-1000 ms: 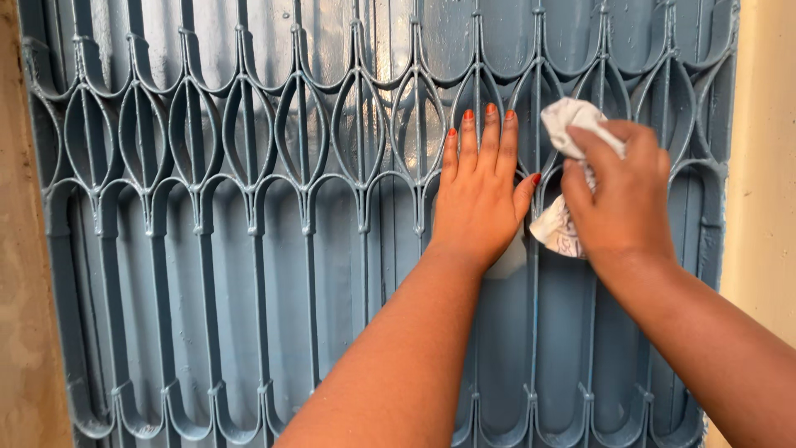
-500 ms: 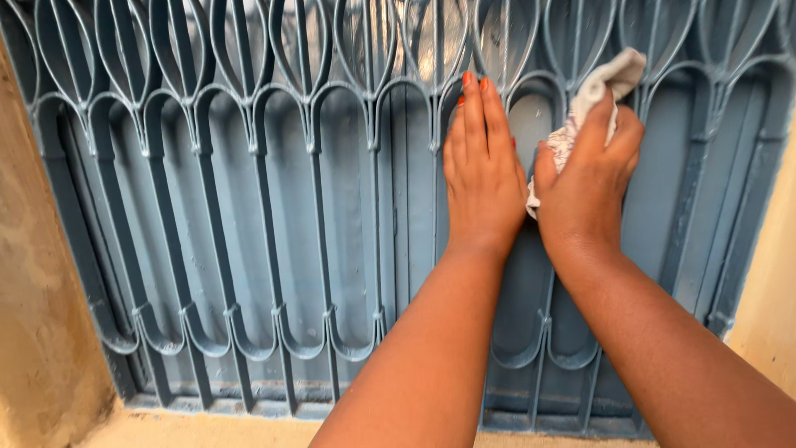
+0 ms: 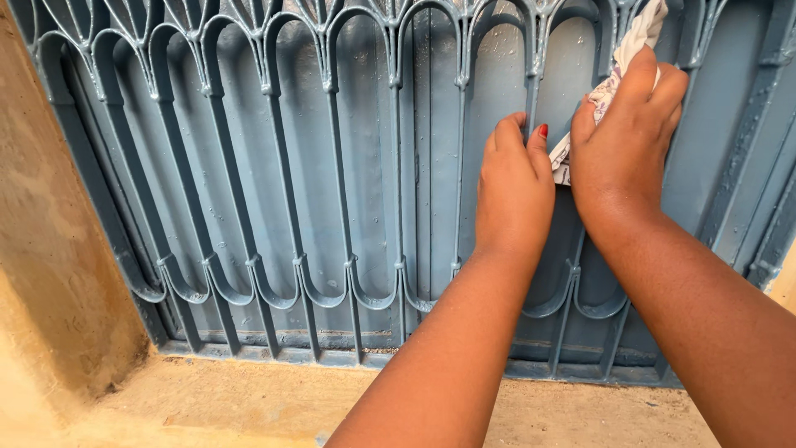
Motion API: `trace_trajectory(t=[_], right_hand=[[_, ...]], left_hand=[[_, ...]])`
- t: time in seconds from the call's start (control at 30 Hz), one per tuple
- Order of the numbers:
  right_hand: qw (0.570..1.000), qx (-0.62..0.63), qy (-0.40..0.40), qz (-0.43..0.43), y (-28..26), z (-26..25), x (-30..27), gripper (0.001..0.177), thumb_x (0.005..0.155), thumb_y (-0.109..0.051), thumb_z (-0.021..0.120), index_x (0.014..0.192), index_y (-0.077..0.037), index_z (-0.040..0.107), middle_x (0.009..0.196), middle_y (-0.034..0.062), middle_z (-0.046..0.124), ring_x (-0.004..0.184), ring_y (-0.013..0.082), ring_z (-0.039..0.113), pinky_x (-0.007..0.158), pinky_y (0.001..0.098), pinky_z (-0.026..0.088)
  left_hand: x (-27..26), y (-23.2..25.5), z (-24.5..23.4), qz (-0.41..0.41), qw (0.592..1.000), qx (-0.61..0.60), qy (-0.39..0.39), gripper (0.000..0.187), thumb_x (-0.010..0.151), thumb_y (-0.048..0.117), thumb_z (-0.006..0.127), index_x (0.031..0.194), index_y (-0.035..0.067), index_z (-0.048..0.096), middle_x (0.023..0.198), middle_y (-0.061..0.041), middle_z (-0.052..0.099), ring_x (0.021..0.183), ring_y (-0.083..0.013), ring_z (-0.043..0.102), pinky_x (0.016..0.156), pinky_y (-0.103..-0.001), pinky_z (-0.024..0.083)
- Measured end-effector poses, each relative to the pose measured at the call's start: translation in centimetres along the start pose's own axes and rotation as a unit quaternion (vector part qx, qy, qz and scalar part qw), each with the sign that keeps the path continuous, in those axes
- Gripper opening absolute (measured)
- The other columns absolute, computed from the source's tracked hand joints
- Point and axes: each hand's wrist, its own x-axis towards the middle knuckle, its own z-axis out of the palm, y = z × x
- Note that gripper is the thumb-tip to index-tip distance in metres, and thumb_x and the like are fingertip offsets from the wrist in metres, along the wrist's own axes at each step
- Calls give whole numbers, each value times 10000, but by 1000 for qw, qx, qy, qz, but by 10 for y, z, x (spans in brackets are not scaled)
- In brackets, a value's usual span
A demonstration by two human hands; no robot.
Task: The person wipes a blue metal gate using a white cloth, cleaning both the top decorative section and the vertical bars down to the base.
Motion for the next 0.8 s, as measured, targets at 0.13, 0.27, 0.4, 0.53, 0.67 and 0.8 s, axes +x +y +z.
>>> trace_trajectory(t=[0.13, 0.27, 0.4, 0.53, 0.67, 0.8], right_hand=[[1000, 5, -13, 9, 1, -1, -16, 630, 1022, -34, 689, 1518, 62, 312, 1474, 277, 360, 1373, 495, 417, 1143, 533, 402], [999, -8, -32, 19, -2, -8, -47, 619, 1033, -60, 689, 1519, 69, 328, 1463, 287, 364, 1342, 510, 413, 1133, 553, 388], [997, -7, -55, 46, -10, -17, -88, 617, 1015, -70, 667, 1523, 73, 346, 1443, 300, 363, 1329, 515, 409, 1107, 560, 384], [992, 22, -81, 90, -18, -27, -126, 601, 979, -64, 642, 1509, 47, 380, 1410, 284, 397, 1297, 482, 448, 1081, 546, 395], [986, 37, -106, 123, -20, -34, -138, 470, 1026, -96, 628, 1434, 39, 436, 1341, 278, 449, 1240, 458, 494, 1033, 523, 424], [994, -5, -78, 81, -3, -32, -106, 412, 1026, -115, 675, 1369, 29, 497, 1244, 270, 512, 1191, 452, 529, 1019, 524, 436]], left_hand=[[1, -1, -4, -71, 996, 7, -61, 436, 1054, 369, 444, 1288, 21, 564, 1293, -258, 643, 1185, -459, 602, 945, -517, 495], [1, -12, 2, -97, 990, -45, -94, 491, 1060, 404, 404, 1313, -3, 513, 1182, -295, 687, 1152, -484, 617, 927, -528, 496], [0, -26, 15, -57, 993, -83, -62, 510, 1079, 407, 406, 1321, -34, 495, 1207, -313, 668, 1163, -501, 608, 941, -535, 496], [-1, -28, 15, -41, 992, -103, -65, 525, 1095, 421, 403, 1318, -44, 498, 1224, -315, 663, 1180, -500, 610, 947, -533, 505], [0, -22, 9, -115, 982, -87, -124, 541, 1049, 443, 373, 1330, -6, 484, 1141, -281, 701, 1101, -479, 646, 874, -545, 512], [-1, -23, 11, -75, 986, -111, -101, 534, 1066, 438, 391, 1334, -12, 494, 1160, -300, 690, 1114, -501, 636, 897, -558, 510]])
